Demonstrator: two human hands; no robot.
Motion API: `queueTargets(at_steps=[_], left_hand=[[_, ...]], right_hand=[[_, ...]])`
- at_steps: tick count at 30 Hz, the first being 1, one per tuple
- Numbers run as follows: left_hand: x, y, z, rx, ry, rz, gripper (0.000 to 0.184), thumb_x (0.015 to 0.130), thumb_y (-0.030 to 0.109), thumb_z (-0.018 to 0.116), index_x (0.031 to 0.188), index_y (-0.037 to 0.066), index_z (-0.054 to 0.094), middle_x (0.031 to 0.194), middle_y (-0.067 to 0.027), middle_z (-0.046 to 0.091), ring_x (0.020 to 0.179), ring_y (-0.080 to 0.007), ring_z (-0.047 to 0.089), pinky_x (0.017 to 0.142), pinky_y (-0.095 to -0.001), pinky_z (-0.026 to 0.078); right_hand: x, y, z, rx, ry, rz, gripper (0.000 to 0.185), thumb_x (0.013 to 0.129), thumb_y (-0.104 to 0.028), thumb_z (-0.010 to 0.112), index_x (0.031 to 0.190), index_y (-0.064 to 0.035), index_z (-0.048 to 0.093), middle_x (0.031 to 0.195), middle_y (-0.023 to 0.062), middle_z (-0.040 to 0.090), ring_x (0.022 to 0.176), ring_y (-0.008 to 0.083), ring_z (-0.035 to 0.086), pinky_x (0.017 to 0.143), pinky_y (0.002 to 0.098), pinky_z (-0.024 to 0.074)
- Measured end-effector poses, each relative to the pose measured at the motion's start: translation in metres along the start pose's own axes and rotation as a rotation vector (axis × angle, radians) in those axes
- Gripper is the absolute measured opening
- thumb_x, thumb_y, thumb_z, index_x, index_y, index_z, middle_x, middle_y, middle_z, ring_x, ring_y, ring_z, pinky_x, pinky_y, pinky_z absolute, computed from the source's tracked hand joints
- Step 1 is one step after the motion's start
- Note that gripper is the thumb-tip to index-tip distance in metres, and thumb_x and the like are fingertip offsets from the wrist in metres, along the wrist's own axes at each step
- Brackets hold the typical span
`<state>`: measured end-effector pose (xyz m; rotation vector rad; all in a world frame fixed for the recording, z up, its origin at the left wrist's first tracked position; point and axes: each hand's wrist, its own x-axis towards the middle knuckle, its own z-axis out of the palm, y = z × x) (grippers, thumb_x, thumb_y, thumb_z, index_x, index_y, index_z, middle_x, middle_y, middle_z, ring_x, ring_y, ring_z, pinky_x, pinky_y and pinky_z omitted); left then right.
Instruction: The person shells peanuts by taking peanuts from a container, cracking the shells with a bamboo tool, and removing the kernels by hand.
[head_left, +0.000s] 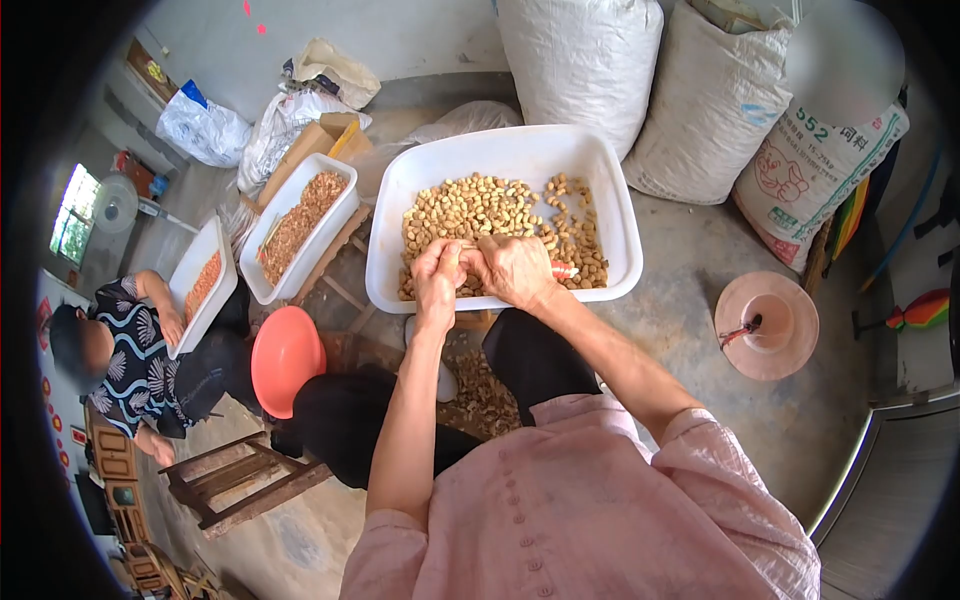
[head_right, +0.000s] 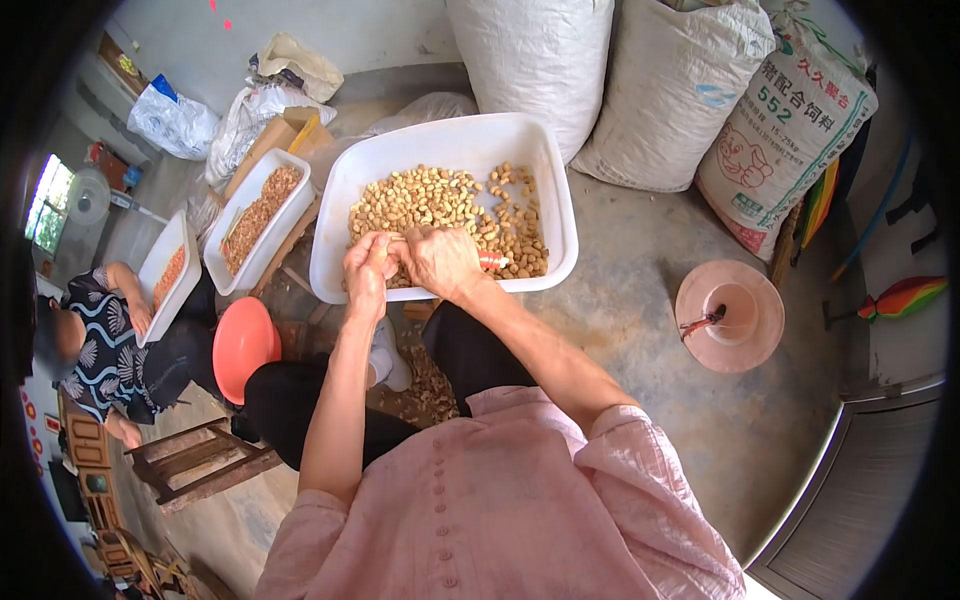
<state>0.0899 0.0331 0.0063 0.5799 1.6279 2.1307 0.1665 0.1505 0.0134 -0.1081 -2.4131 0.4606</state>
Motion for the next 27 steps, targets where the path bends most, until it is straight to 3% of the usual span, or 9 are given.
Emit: queueTargets(at_steps=[2, 11, 14, 23, 27], left_hand=[[0.0, 0.0, 0.0, -0.005, -0.005, 0.001, 0.019, 0.095, 0.013, 0.05, 0.092, -0.003, 0.061, 0.065, 0.0026, 0.05, 0.05, -0.0016, 0.033, 0.043, -0.0184, 0.025], [-0.005, 0.019, -0.007, -0.258, -0.077, -0.043, 0.018, 0.095, 0.007, 0.048, 0.103, -0.004, 0.06, 0.079, -0.0017, 0.053, 0.065, -0.009, 0.045, 0.059, -0.0251, 0.04], [-0.005, 0.014, -0.013, -0.276, -0.08, -0.021, 0.012, 0.093, 0.003, 0.05, 0.1, -0.001, 0.059, 0.08, -0.0027, 0.054, 0.066, -0.0095, 0.047, 0.06, -0.0263, 0.042], [-0.002, 0.014, -0.018, -0.31, -0.09, -0.017, 0.008, 0.091, 0.002, 0.053, 0.097, 0.001, 0.058, 0.079, -0.0026, 0.055, 0.066, -0.0096, 0.048, 0.061, -0.0252, 0.043], [0.001, 0.015, -0.019, -0.214, -0.064, -0.004, 0.006, 0.089, 0.001, 0.055, 0.094, 0.001, 0.058, 0.077, -0.0011, 0.055, 0.064, -0.0093, 0.049, 0.059, -0.0228, 0.042]], right_hand=[[0.0, -0.001, 0.0, -0.01, -0.017, 0.011, 0.037, 0.09, -0.035, 0.052, 0.072, -0.0033, 0.058, 0.064, 0.0158, 0.062, 0.053, 0.0308, 0.062, 0.049, 0.0394, 0.049], [0.0, -0.002, 0.003, -0.05, 0.099, -0.044, 0.031, 0.09, -0.032, 0.056, 0.075, -0.0049, 0.054, 0.064, 0.0131, 0.057, 0.054, 0.0293, 0.061, 0.047, 0.0385, 0.0481], [-0.001, -0.004, 0.003, -0.087, 0.111, -0.077, 0.03, 0.091, -0.032, 0.055, 0.077, -0.0054, 0.052, 0.064, 0.0112, 0.055, 0.055, 0.0272, 0.061, 0.046, 0.0375, 0.0473], [-0.002, -0.004, 0.002, -0.057, 0.043, -0.113, 0.035, 0.087, -0.024, 0.057, 0.107, 0.0043, 0.055, 0.078, 0.0163, 0.055, 0.069, 0.0312, 0.06, 0.062, 0.0405, 0.0483], [-0.001, -0.004, 0.004, -0.059, 0.026, -0.118, 0.038, 0.086, -0.023, 0.057, 0.111, 0.0063, 0.054, 0.081, 0.0179, 0.055, 0.075, 0.0321, 0.058, 0.067, 0.041, 0.0472]])
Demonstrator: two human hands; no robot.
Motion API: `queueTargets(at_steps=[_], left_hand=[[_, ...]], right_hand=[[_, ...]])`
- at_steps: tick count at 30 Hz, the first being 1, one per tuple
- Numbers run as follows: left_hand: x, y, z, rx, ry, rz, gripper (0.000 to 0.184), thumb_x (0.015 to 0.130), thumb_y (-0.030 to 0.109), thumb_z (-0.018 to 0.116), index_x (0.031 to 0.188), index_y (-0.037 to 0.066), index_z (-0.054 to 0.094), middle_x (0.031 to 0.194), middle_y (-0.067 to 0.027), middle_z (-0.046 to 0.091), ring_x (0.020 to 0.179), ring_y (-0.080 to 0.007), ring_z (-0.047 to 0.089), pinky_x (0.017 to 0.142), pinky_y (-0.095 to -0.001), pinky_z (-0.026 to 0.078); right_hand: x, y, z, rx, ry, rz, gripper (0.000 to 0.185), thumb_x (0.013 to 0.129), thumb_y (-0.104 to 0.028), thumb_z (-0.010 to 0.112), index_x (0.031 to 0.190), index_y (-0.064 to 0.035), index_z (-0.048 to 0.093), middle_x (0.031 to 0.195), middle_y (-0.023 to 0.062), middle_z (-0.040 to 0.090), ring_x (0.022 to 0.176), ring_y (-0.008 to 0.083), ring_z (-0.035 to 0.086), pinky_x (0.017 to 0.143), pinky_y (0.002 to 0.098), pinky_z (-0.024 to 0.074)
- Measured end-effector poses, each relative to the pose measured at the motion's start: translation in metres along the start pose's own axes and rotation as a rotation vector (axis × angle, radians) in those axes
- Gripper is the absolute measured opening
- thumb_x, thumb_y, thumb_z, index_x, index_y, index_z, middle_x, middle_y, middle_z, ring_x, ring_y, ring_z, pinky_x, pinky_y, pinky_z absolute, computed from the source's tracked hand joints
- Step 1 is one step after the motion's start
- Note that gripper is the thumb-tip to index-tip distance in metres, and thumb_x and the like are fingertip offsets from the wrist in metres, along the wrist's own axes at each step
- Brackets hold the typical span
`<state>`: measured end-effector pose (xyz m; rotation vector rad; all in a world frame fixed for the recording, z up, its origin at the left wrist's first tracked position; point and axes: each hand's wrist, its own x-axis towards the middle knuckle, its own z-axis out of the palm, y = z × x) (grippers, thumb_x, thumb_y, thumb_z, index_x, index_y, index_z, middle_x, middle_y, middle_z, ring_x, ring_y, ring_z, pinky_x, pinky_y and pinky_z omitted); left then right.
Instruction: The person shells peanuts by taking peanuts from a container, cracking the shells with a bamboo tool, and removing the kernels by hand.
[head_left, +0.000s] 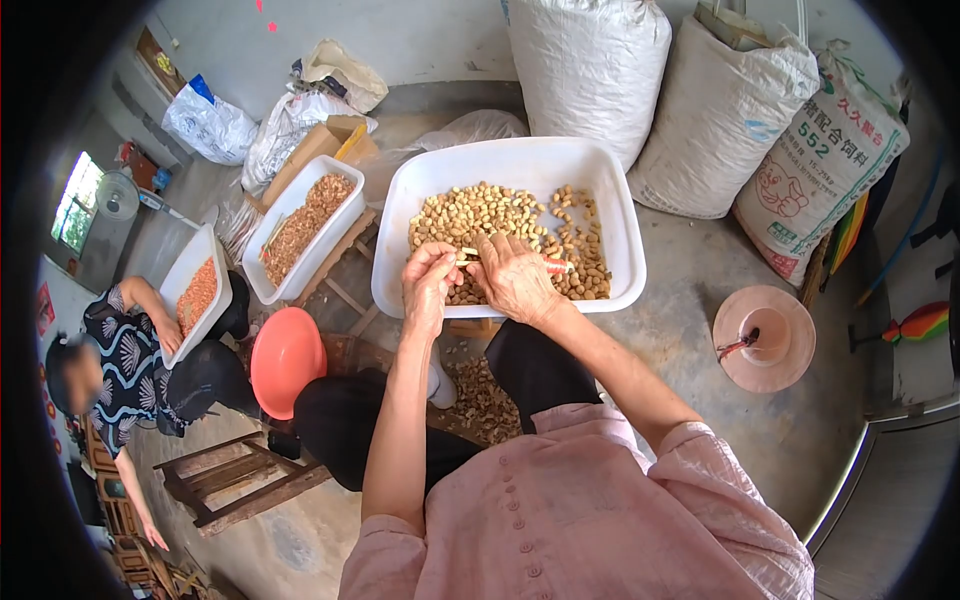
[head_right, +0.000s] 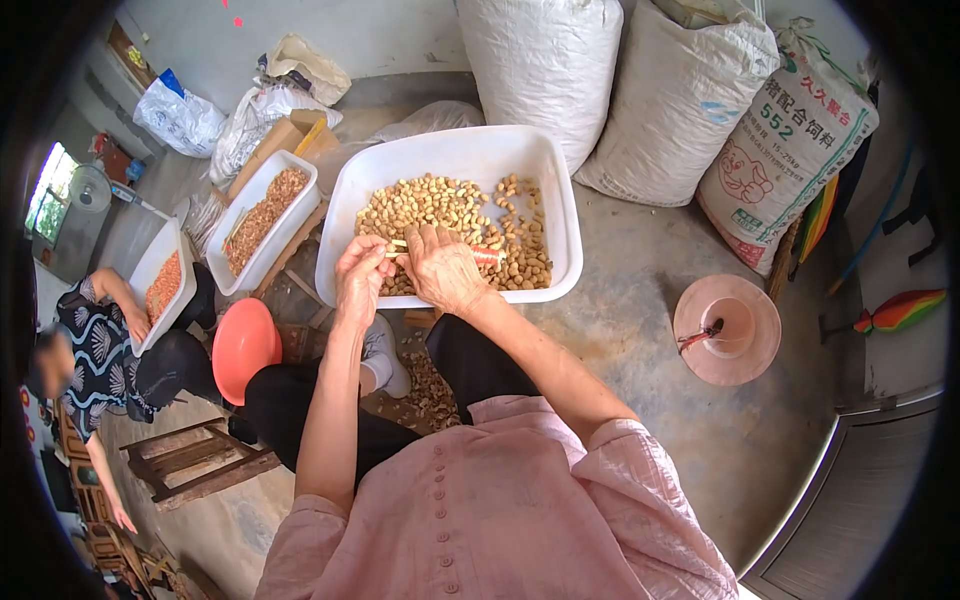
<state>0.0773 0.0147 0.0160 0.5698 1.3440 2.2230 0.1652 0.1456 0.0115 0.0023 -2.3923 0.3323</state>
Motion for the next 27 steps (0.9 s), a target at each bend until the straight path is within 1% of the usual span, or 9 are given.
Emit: queueTargets(at_steps=[6, 11, 14, 17, 18, 20, 21, 24, 27], left_hand=[[0.004, 0.003, -0.006, 0.279, -0.026, 0.064, 0.006, 0.085, -0.002, 0.055, 0.085, 0.003, 0.058, 0.073, 0.0002, 0.056, 0.06, -0.0064, 0.048, 0.056, -0.0196, 0.039], [0.003, 0.013, -0.003, 0.505, -0.1, 0.137, 0.007, 0.085, -0.003, 0.053, 0.083, 0.002, 0.058, 0.072, 0.0001, 0.056, 0.061, -0.0058, 0.05, 0.056, -0.0205, 0.041], [0.003, 0.012, -0.006, 0.617, -0.136, 0.158, 0.007, 0.086, -0.003, 0.053, 0.083, 0.001, 0.058, 0.072, 0.0005, 0.056, 0.062, -0.0053, 0.05, 0.056, -0.02, 0.04], [0.0, 0.014, -0.005, 0.724, -0.138, 0.191, 0.008, 0.088, 0.0, 0.051, 0.085, 0.001, 0.058, 0.071, 0.0009, 0.055, 0.062, -0.0051, 0.05, 0.055, -0.0209, 0.039], [-0.001, 0.014, -0.004, 0.758, -0.132, 0.204, 0.009, 0.088, 0.001, 0.051, 0.086, 0.001, 0.059, 0.071, 0.001, 0.055, 0.062, -0.0051, 0.05, 0.054, -0.0214, 0.038], [-0.001, 0.01, -0.003, 0.583, -0.09, 0.211, 0.011, 0.091, 0.004, 0.049, 0.09, 0.001, 0.06, 0.071, 0.0005, 0.055, 0.063, -0.0058, 0.051, 0.057, -0.0221, 0.04], [-0.002, 0.009, -0.002, 0.495, -0.069, 0.214, 0.012, 0.092, 0.005, 0.049, 0.092, 0.001, 0.06, 0.072, 0.0002, 0.056, 0.063, -0.0062, 0.051, 0.058, -0.0225, 0.04], [-0.007, 0.01, 0.001, 0.452, -0.056, 0.132, 0.02, 0.094, 0.01, 0.048, 0.105, 0.0, 0.061, 0.076, -0.0011, 0.058, 0.066, -0.0079, 0.053, 0.065, -0.0226, 0.044], [-0.012, 0.012, 0.005, 0.418, -0.1, 0.014, 0.027, 0.095, 0.013, 0.048, 0.116, -0.001, 0.058, 0.087, -0.0047, 0.061, 0.075, -0.0103, 0.057, 0.075, -0.0237, 0.046]], right_hand=[[0.0, -0.001, -0.001, -0.007, -0.032, -0.007, 0.041, 0.084, -0.023, 0.058, 0.11, 0.0082, 0.053, 0.085, 0.0197, 0.056, 0.079, 0.0325, 0.057, 0.072, 0.0407, 0.0465], [0.001, -0.002, -0.001, 0.012, -0.028, -0.003, 0.037, 0.083, -0.021, 0.06, 0.105, 0.0075, 0.054, 0.085, 0.0194, 0.056, 0.081, 0.0323, 0.057, 0.072, 0.041, 0.0468], [0.001, 0.001, 0.002, 0.004, -0.008, -0.069, 0.029, 0.085, -0.022, 0.059, 0.096, 0.0045, 0.055, 0.084, 0.0185, 0.055, 0.08, 0.0313, 0.057, 0.071, 0.0399, 0.0475], [-0.001, 0.0, 0.002, 0.0, -0.015, -0.071, 0.025, 0.087, -0.023, 0.058, 0.088, 0.0009, 0.053, 0.081, 0.0167, 0.055, 0.074, 0.0301, 0.059, 0.066, 0.0388, 0.0483], [-0.001, -0.001, 0.001, 0.002, -0.036, -0.045, 0.026, 0.087, -0.024, 0.058, 0.091, 0.0009, 0.053, 0.079, 0.0165, 0.056, 0.072, 0.0302, 0.06, 0.064, 0.0392, 0.0486], [0.0, -0.001, -0.001, 0.007, -0.077, 0.007, 0.029, 0.088, -0.025, 0.058, 0.098, 0.0009, 0.054, 0.077, 0.0161, 0.057, 0.068, 0.0303, 0.061, 0.062, 0.0399, 0.0492], [-0.001, -0.001, -0.002, 0.001, -0.085, 0.014, 0.028, 0.088, -0.026, 0.058, 0.097, 0.0006, 0.054, 0.076, 0.0159, 0.057, 0.066, 0.03, 0.061, 0.06, 0.0396, 0.0491], [-0.001, -0.001, -0.003, -0.008, -0.082, 0.018, 0.028, 0.089, -0.028, 0.056, 0.095, -0.0002, 0.053, 0.074, 0.0154, 0.056, 0.062, 0.0294, 0.061, 0.055, 0.0388, 0.0488], [-0.001, -0.001, -0.004, 0.008, -0.028, -0.002, 0.028, 0.089, -0.028, 0.056, 0.091, -0.0008, 0.053, 0.072, 0.0145, 0.056, 0.06, 0.0289, 0.06, 0.054, 0.0381, 0.0488]])
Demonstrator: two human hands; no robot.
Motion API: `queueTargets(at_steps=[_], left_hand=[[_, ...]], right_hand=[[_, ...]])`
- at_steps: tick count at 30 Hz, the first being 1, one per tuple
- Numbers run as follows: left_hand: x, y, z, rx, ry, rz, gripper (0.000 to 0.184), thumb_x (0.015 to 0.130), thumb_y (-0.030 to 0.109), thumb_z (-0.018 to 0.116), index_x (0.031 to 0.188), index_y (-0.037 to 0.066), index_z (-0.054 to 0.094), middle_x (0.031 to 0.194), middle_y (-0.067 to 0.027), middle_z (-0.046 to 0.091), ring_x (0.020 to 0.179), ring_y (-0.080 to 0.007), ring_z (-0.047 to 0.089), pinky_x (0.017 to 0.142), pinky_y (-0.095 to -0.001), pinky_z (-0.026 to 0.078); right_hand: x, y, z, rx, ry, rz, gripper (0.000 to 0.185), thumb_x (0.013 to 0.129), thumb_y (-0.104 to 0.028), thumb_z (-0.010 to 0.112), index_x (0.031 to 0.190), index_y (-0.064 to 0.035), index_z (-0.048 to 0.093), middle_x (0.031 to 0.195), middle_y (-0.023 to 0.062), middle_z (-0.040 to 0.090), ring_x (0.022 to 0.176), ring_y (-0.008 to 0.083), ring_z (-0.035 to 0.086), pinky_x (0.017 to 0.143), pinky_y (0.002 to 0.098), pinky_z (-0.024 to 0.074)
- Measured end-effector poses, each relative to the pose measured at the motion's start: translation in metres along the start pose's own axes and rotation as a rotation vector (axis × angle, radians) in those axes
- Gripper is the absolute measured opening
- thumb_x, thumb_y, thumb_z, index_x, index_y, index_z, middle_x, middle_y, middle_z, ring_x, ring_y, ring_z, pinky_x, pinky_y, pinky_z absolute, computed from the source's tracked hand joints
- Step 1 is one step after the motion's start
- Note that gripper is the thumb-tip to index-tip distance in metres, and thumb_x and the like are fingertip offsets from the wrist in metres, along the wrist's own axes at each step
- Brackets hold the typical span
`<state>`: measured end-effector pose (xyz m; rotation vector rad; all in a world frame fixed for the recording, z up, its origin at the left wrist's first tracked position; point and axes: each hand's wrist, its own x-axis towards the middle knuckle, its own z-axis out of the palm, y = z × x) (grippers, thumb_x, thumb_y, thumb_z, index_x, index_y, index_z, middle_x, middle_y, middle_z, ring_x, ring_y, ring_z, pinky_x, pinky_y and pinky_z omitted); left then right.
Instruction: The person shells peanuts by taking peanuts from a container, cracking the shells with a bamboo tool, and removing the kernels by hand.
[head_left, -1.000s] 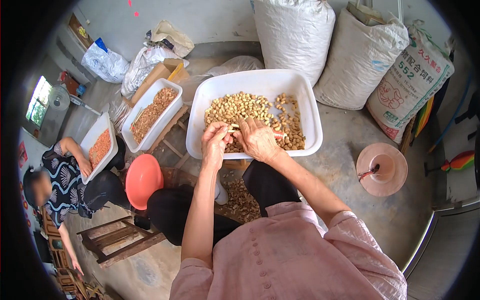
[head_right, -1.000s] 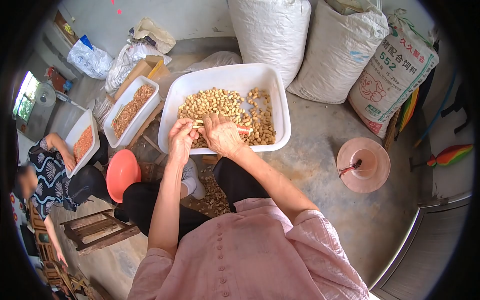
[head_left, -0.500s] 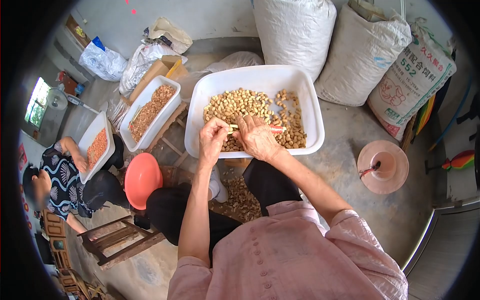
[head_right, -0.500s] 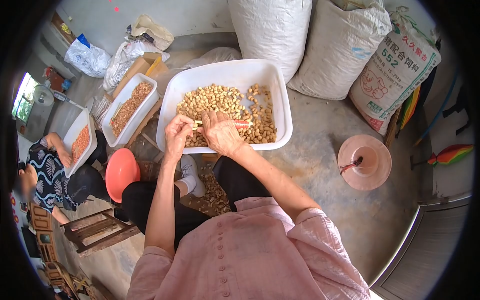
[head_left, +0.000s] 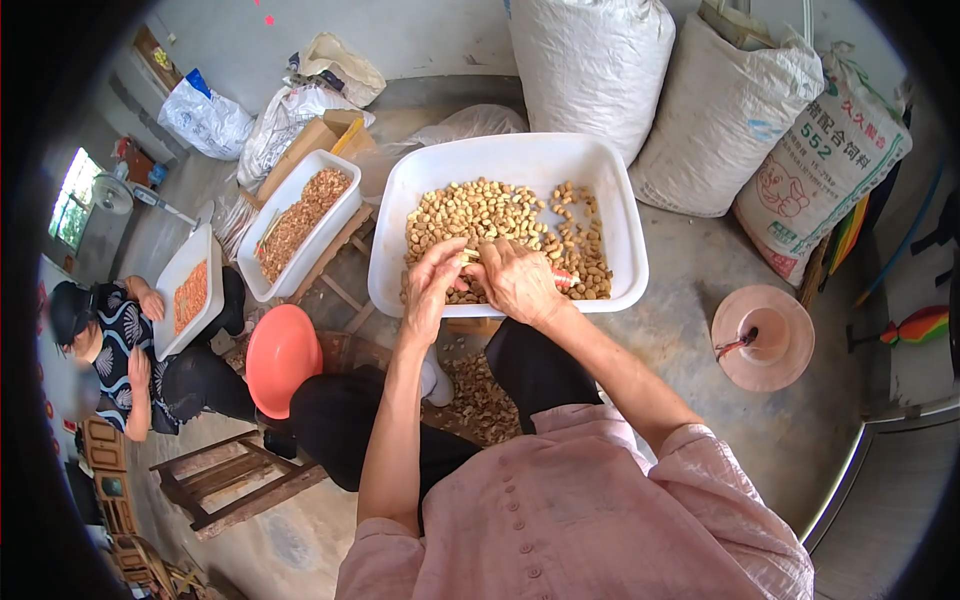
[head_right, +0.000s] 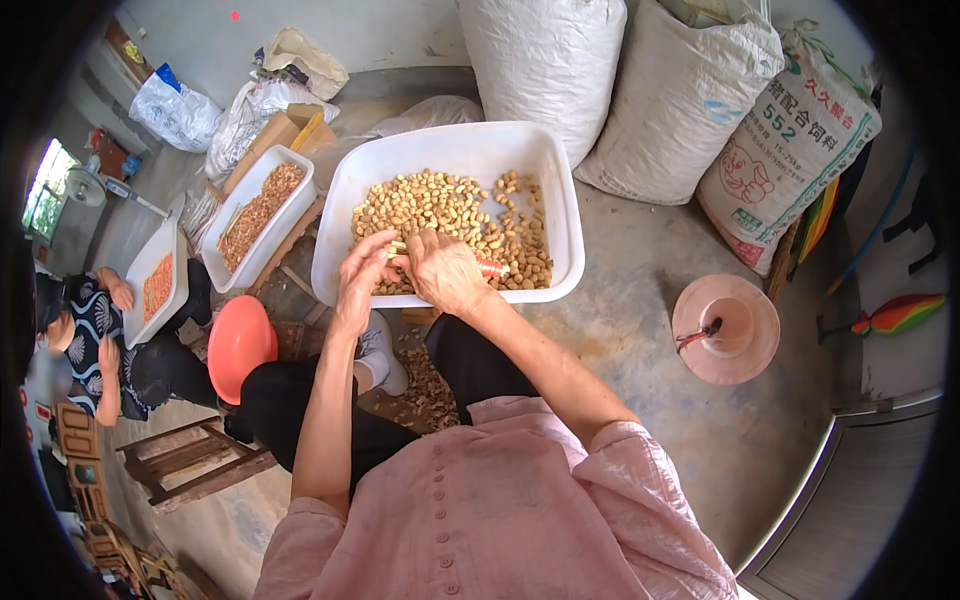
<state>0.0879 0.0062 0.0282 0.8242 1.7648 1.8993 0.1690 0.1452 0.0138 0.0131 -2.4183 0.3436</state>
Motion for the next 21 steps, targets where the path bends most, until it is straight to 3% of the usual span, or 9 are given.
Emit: queueTargets(at_steps=[3, 4, 7, 10, 16, 19, 21], left_hand=[[-0.001, -0.007, 0.001, -0.104, -0.107, 0.032, 0.031, 0.096, 0.018, 0.05, 0.121, -0.001, 0.055, 0.098, -0.0048, 0.062, 0.085, -0.0105, 0.057, 0.081, -0.0251, 0.045], [-0.003, -0.006, 0.005, -0.101, -0.084, 0.045, 0.032, 0.097, 0.021, 0.049, 0.12, -0.002, 0.055, 0.107, -0.0069, 0.06, 0.096, -0.0115, 0.056, 0.089, -0.0263, 0.042], [-0.003, -0.009, 0.02, -0.4, -0.048, 0.047, 0.034, 0.098, 0.023, 0.047, 0.12, -0.002, 0.055, 0.115, -0.0084, 0.057, 0.098, -0.0102, 0.053, 0.092, -0.0276, 0.04], [0.001, -0.017, 0.026, -0.504, -0.075, 0.067, 0.047, 0.098, 0.032, 0.044, 0.125, -0.006, 0.047, 0.124, -0.0148, 0.053, 0.109, -0.0162, 0.051, 0.099, -0.0322, 0.037], [0.011, -0.024, 0.043, -0.61, -0.03, 0.126, 0.043, 0.099, 0.035, 0.041, 0.114, -0.004, 0.052, 0.12, -0.0174, 0.054, 0.102, -0.0182, 0.053, 0.097, -0.0326, 0.039], [0.017, -0.019, 0.057, -0.571, 0.093, 0.154, 0.036, 0.099, 0.034, 0.043, 0.097, 0.0, 0.055, 0.108, -0.0164, 0.059, 0.089, -0.0134, 0.054, 0.085, -0.0272, 0.045], [0.023, -0.02, 0.065, -0.587, 0.153, 0.145, 0.037, 0.099, 0.035, 0.043, 0.095, 0.0, 0.055, 0.103, -0.0162, 0.061, 0.083, -0.014, 0.056, 0.079, -0.0269, 0.047]], right_hand=[[0.002, -0.002, -0.001, 0.027, 0.036, -0.003, 0.027, 0.089, -0.028, 0.055, 0.087, -0.0015, 0.053, 0.069, 0.0135, 0.056, 0.058, 0.0284, 0.06, 0.053, 0.0376, 0.049], [0.002, -0.001, -0.001, 0.035, 0.031, 0.006, 0.028, 0.089, -0.029, 0.055, 0.087, -0.0016, 0.053, 0.068, 0.0136, 0.057, 0.057, 0.0286, 0.06, 0.052, 0.0379, 0.049], [0.002, -0.001, 0.001, 0.062, 0.034, 0.057, 0.03, 0.091, -0.033, 0.053, 0.088, -0.003, 0.054, 0.063, 0.0133, 0.058, 0.055, 0.0293, 0.061, 0.05, 0.0395, 0.0484], [0.002, 0.002, 0.001, 0.068, -0.023, 0.112, 0.033, 0.092, -0.036, 0.051, 0.085, -0.0044, 0.055, 0.056, 0.0136, 0.057, 0.051, 0.031, 0.06, 0.048, 0.0409, 0.0477], [0.005, 0.011, 0.003, 0.227, 0.013, 0.162, 0.039, 0.092, -0.038, 0.049, 0.08, -0.0024, 0.059, 0.054, 0.018, 0.057, 0.048, 0.035, 0.058, 0.047, 0.0432, 0.0467], [0.006, 0.01, 0.001, 0.3, 0.095, 0.218, 0.039, 0.092, -0.039, 0.05, 0.082, -0.0031, 0.062, 0.056, 0.0182, 0.058, 0.051, 0.0354, 0.06, 0.049, 0.0441, 0.0475], [0.006, 0.01, 0.001, 0.326, 0.142, 0.256, 0.039, 0.091, -0.039, 0.05, 0.084, -0.0038, 0.064, 0.057, 0.0178, 0.059, 0.052, 0.0355, 0.06, 0.05, 0.0445, 0.048]])
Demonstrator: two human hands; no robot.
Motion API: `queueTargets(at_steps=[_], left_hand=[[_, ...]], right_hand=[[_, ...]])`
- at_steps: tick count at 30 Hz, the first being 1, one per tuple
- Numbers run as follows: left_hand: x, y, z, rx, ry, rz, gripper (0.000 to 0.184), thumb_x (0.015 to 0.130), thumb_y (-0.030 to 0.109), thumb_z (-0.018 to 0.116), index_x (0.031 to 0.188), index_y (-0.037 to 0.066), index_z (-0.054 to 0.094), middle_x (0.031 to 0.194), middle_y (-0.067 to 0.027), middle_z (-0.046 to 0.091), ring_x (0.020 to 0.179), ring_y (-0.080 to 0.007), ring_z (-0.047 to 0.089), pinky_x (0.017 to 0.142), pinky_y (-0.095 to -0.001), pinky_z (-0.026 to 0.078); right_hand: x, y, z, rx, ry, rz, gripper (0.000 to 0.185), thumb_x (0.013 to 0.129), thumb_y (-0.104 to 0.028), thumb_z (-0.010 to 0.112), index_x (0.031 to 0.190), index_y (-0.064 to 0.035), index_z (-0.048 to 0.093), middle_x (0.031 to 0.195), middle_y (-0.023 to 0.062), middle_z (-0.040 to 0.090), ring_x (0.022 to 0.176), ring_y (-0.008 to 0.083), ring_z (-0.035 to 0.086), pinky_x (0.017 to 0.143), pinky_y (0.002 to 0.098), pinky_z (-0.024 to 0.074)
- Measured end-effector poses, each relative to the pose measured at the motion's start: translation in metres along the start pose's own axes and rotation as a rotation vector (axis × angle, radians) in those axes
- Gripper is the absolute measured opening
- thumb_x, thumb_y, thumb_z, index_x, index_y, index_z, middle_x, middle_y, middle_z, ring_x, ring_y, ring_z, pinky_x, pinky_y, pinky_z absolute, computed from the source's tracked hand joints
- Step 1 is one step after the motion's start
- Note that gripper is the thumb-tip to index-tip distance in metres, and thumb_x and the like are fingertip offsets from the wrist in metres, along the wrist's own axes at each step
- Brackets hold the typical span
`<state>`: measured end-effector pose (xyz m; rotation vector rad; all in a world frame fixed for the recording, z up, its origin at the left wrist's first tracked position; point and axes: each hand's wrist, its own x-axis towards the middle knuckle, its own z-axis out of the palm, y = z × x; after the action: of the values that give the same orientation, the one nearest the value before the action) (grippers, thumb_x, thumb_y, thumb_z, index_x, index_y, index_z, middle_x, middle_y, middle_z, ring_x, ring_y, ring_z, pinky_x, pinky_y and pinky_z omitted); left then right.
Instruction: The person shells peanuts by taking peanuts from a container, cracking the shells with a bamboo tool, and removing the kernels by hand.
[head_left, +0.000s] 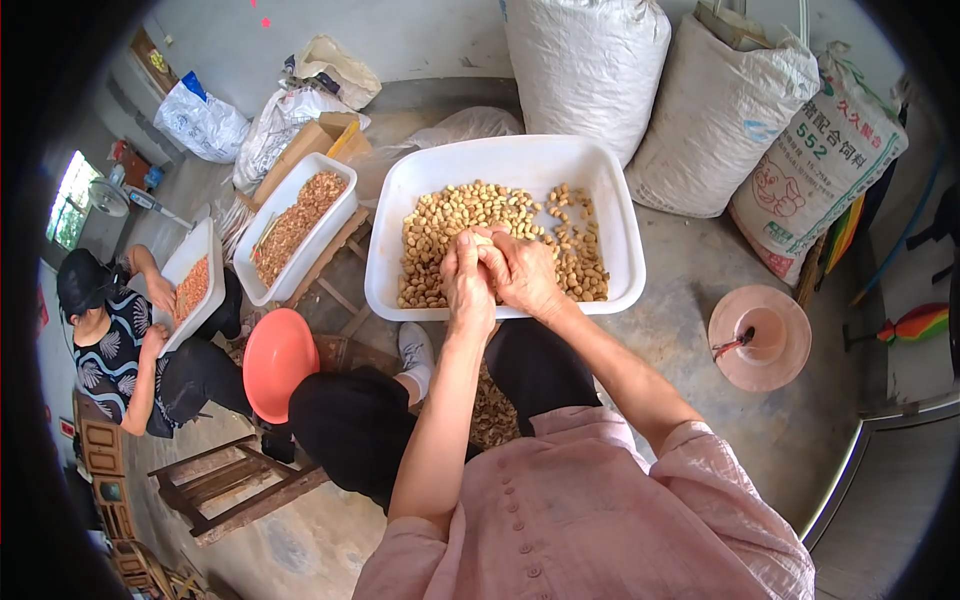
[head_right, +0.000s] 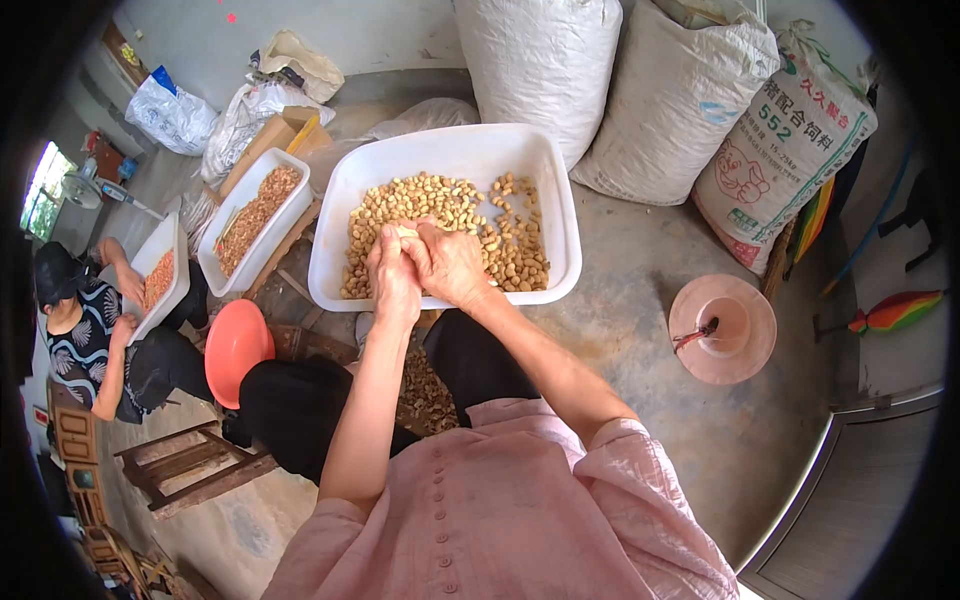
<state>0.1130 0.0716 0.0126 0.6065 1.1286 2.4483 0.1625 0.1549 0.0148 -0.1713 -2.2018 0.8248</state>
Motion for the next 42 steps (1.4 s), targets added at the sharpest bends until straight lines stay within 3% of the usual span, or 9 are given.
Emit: queueTargets(at_steps=[3, 7, 16, 22, 23, 24, 29, 36, 42], left_hand=[[0.003, -0.002, 0.013, -0.017, 0.093, -0.024, 0.036, 0.1, 0.033, 0.04, 0.093, 0.001, 0.054, 0.093, -0.0126, 0.061, 0.076, -0.0132, 0.054, 0.08, -0.0283, 0.047], [0.007, -0.003, 0.018, 0.048, 0.144, -0.078, 0.034, 0.101, 0.03, 0.039, 0.09, 0.001, 0.055, 0.09, -0.0128, 0.063, 0.068, -0.0108, 0.052, 0.068, -0.026, 0.047], [0.012, -0.002, 0.025, 0.088, 0.17, -0.13, 0.032, 0.101, 0.023, 0.04, 0.083, 0.002, 0.056, 0.081, -0.0077, 0.06, 0.064, -0.006, 0.048, 0.06, -0.0204, 0.043], [0.021, 0.008, 0.009, 0.042, -0.075, -0.171, 0.042, 0.101, 0.033, 0.035, 0.102, -0.002, 0.057, 0.101, -0.0131, 0.062, 0.086, -0.0147, 0.055, 0.084, -0.028, 0.045], [0.017, 0.014, 0.017, 0.035, 0.041, -0.104, 0.038, 0.1, 0.033, 0.041, 0.095, 0.001, 0.061, 0.085, -0.0064, 0.061, 0.077, -0.0114, 0.057, 0.076, -0.0247, 0.046], [0.016, 0.019, 0.011, 0.053, 0.084, -0.135, 0.04, 0.099, 0.037, 0.043, 0.096, 0.002, 0.061, 0.088, -0.0074, 0.061, 0.084, -0.0138, 0.059, 0.076, -0.0264, 0.047], [0.021, 0.038, -0.019, 0.327, 0.035, -0.19, 0.02, 0.092, 0.023, 0.056, 0.09, 0.004, 0.061, 0.081, -0.004, 0.061, 0.074, -0.0113, 0.059, 0.066, -0.0263, 0.048], [0.025, 0.039, -0.036, 0.333, 0.045, -0.205, 0.007, 0.088, 0.007, 0.056, 0.092, 0.002, 0.059, 0.082, -0.0056, 0.06, 0.069, -0.0132, 0.058, 0.065, -0.0273, 0.049], [0.017, 0.035, -0.042, 0.029, 0.112, -0.255, 0.007, 0.09, 0.007, 0.057, 0.093, 0.0, 0.058, 0.086, -0.0077, 0.06, 0.077, -0.0159, 0.058, 0.068, -0.0292, 0.049]], right_hand=[[-0.001, 0.004, 0.003, -0.026, 0.03, 0.058, 0.037, 0.09, -0.038, 0.052, 0.084, -0.0044, 0.065, 0.059, 0.0177, 0.06, 0.053, 0.0357, 0.061, 0.052, 0.0449, 0.0488], [0.0, 0.004, 0.002, -0.068, 0.065, 0.07, 0.034, 0.09, -0.036, 0.052, 0.084, -0.0047, 0.065, 0.059, 0.0176, 0.061, 0.053, 0.036, 0.061, 0.052, 0.045, 0.0489], [-0.001, 0.006, 0.0, -0.078, 0.049, 0.12, 0.033, 0.091, -0.035, 0.051, 0.086, -0.0054, 0.065, 0.06, 0.018, 0.061, 0.052, 0.0367, 0.06, 0.052, 0.0453, 0.0488], [0.005, 0.002, -0.005, -0.037, 0.12, 0.09, 0.031, 0.091, -0.033, 0.052, 0.082, -0.005, 0.062, 0.06, 0.0179, 0.06, 0.05, 0.0362, 0.059, 0.05, 0.0446, 0.0476], [0.004, -0.002, -0.007, -0.055, 0.13, 0.083, 0.03, 0.09, -0.032, 0.053, 0.08, -0.005, 0.061, 0.059, 0.0176, 0.06, 0.05, 0.036, 0.058, 0.049, 0.0444, 0.0473], [0.005, -0.005, -0.007, -0.07, 0.138, 0.075, 0.03, 0.09, -0.032, 0.054, 0.077, -0.0049, 0.06, 0.059, 0.0173, 0.059, 0.05, 0.0359, 0.058, 0.048, 0.0442, 0.047], [0.001, -0.006, 0.0, -0.245, 0.069, -0.074, 0.027, 0.088, -0.027, 0.058, 0.073, -0.0048, 0.052, 0.062, 0.0149, 0.057, 0.05, 0.0324, 0.058, 0.045, 0.0417, 0.0466], [-0.004, -0.003, 0.007, -0.412, 0.005, -0.223, 0.024, 0.089, -0.025, 0.057, 0.077, -0.0064, 0.05, 0.068, 0.0098, 0.054, 0.059, 0.0271, 0.061, 0.048, 0.0393, 0.0465], [-0.002, -0.008, 0.002, -0.202, 0.015, -0.16, 0.031, 0.085, -0.031, 0.064, 0.078, -0.0035, 0.052, 0.069, 0.0122, 0.054, 0.059, 0.0294, 0.059, 0.051, 0.0394, 0.0458]])
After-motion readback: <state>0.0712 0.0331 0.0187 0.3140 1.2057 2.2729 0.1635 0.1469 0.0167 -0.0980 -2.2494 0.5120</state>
